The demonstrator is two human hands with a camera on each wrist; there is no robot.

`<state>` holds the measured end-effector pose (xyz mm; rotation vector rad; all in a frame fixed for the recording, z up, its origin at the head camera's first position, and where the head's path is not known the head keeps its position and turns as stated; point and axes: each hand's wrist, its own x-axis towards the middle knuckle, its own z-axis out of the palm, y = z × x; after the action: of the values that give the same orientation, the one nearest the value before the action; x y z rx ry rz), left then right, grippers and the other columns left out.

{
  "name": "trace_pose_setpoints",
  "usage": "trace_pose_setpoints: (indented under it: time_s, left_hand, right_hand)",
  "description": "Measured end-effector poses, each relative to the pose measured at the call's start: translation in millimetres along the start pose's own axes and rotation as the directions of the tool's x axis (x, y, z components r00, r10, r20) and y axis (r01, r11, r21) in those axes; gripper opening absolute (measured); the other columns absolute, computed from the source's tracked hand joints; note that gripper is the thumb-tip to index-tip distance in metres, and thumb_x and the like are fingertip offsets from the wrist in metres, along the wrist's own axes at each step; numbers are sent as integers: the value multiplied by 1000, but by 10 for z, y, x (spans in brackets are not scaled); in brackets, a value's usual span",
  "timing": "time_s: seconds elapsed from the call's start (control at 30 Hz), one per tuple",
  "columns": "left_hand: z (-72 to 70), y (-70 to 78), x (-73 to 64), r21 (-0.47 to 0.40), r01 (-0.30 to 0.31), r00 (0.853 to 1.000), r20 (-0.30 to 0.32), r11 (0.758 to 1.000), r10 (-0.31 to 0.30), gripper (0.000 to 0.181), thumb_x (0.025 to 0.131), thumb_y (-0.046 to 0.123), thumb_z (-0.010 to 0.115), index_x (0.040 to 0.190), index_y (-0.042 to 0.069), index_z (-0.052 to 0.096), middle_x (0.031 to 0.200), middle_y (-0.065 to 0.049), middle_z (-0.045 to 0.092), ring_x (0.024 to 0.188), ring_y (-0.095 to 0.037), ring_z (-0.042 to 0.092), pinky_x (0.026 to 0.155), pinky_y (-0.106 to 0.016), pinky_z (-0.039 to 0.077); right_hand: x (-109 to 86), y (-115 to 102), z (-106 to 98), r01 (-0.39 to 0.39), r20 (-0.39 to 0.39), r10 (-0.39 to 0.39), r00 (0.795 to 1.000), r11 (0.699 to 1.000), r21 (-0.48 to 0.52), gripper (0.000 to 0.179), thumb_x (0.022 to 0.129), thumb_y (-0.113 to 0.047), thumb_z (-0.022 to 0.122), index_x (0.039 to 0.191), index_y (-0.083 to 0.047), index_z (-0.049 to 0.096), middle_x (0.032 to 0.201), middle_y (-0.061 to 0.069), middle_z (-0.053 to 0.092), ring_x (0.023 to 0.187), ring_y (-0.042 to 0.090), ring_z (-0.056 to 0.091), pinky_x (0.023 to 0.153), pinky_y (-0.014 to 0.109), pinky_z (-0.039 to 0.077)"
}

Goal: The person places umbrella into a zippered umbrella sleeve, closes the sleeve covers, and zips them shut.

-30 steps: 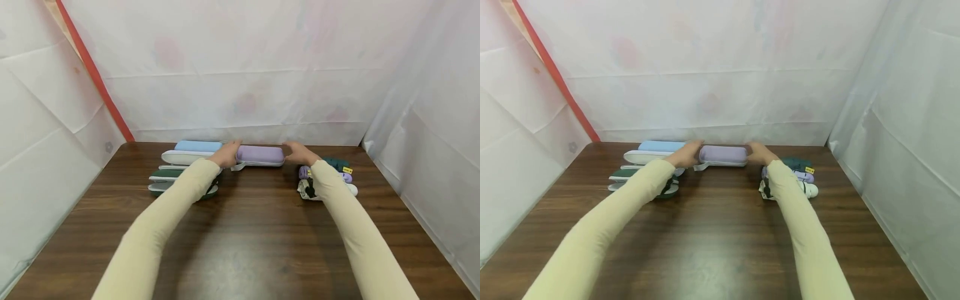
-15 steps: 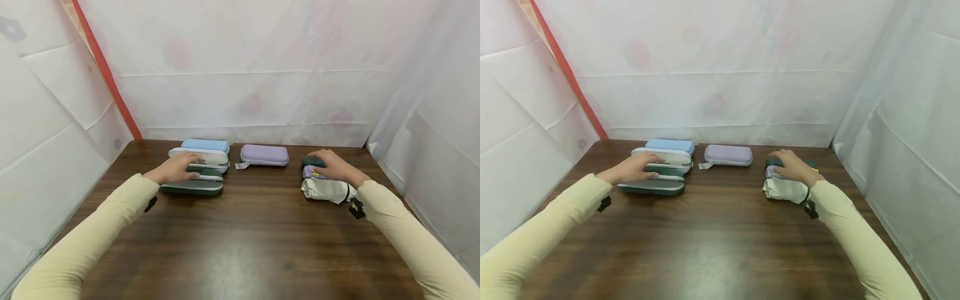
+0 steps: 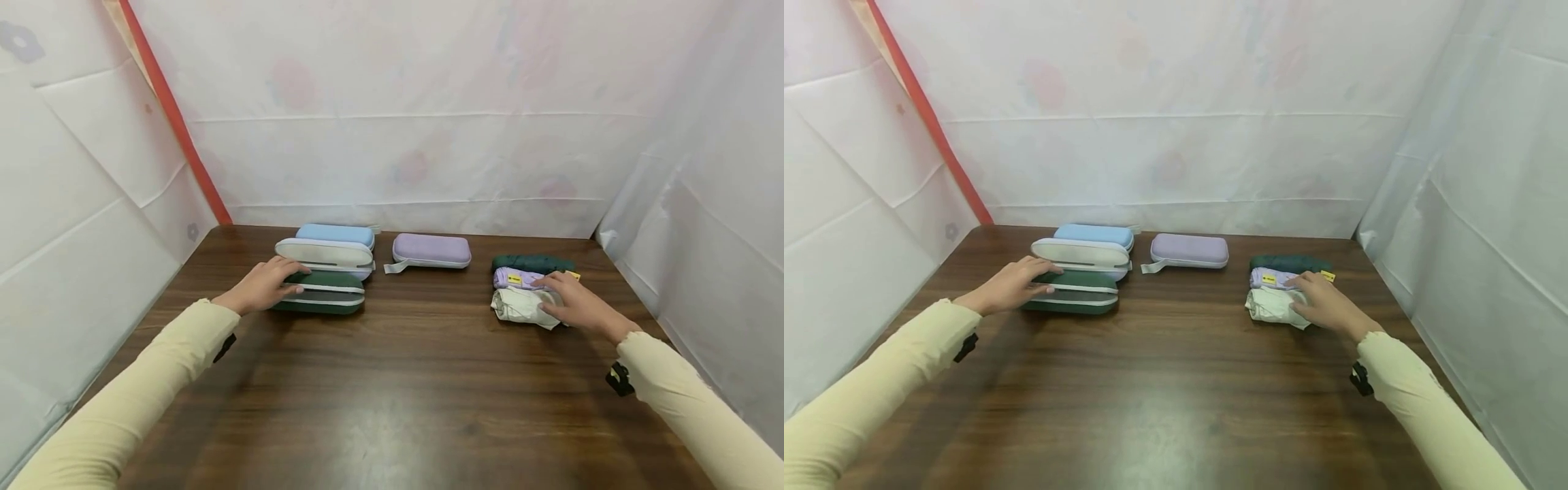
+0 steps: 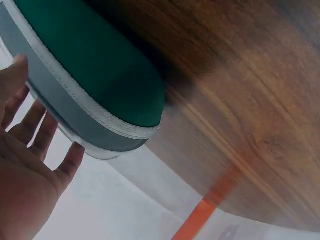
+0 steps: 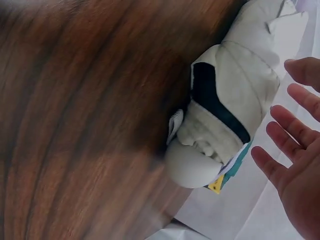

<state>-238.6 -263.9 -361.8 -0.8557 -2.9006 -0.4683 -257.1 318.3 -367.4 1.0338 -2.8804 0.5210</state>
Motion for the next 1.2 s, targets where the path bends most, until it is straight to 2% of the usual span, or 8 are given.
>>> trace_pose_setpoints:
  time_s: [0.13,0.3,0.47,0.6,0.73,0.87,1.0,1.2]
  left_hand:
    - [-31,-23,34,5,31,996,80,1000,-31,45,87,18,71,126,0,58,121,-18,55,116,-37,47,92,-60,35]
    - [-52,-37,82,-16,58,981,186,998,-54,48,83,19,74,125,0,59,113,-13,52,103,-29,49,87,-53,40]
    - [-55,-27,120,-120,128,954,287,984,-89,50,82,16,75,124,-2,55,120,-17,53,106,-32,50,92,-53,40]
    - [-64,-22,166,-167,168,931,351,972,-100,52,81,15,75,123,-1,51,126,-21,52,112,-34,48,96,-53,37]
    - [-87,-31,222,-198,197,915,388,960,-108,51,80,13,76,121,1,48,130,-23,49,117,-36,45,98,-54,35]
    - [-119,-32,265,-221,229,906,405,948,-124,51,78,15,78,116,3,46,127,-23,48,114,-36,45,97,-54,35]
    - [-127,-26,286,-261,242,904,410,934,-120,57,76,20,81,119,0,48,125,-21,51,115,-36,46,97,-53,36]
    - [-154,-11,300,-335,225,911,406,915,-75,66,78,23,79,130,-5,50,129,-21,50,120,-40,45,97,-52,38]
  right_hand:
    - [1,32,47,-13,20,13,1000,1000,-2,37,86,-7,68,120,5,59,115,23,55,107,40,49,86,57,40]
    - [12,64,106,-37,61,38,997,999,-21,46,82,-9,73,123,3,58,119,24,53,112,43,47,90,60,37]
    - [-7,76,150,-58,101,60,993,998,-25,58,77,-9,78,130,1,54,123,24,50,113,43,46,89,58,40]
    - [-22,84,164,-58,105,63,992,997,-52,65,75,-12,80,132,1,52,124,24,49,112,42,48,87,57,42]
    - [-10,109,173,-39,94,47,994,995,-94,67,73,-13,83,132,0,52,125,23,50,113,41,49,89,56,41]
    - [15,125,181,-6,79,17,997,992,-130,69,72,-14,84,131,0,52,126,23,50,115,41,48,91,57,39]
    - [21,142,196,9,68,2,998,987,-161,70,71,-15,84,131,1,52,124,22,52,113,39,50,92,55,40]
    - [9,173,227,27,50,-17,999,981,-193,71,70,-17,85,131,2,52,120,18,54,109,36,53,89,53,42]
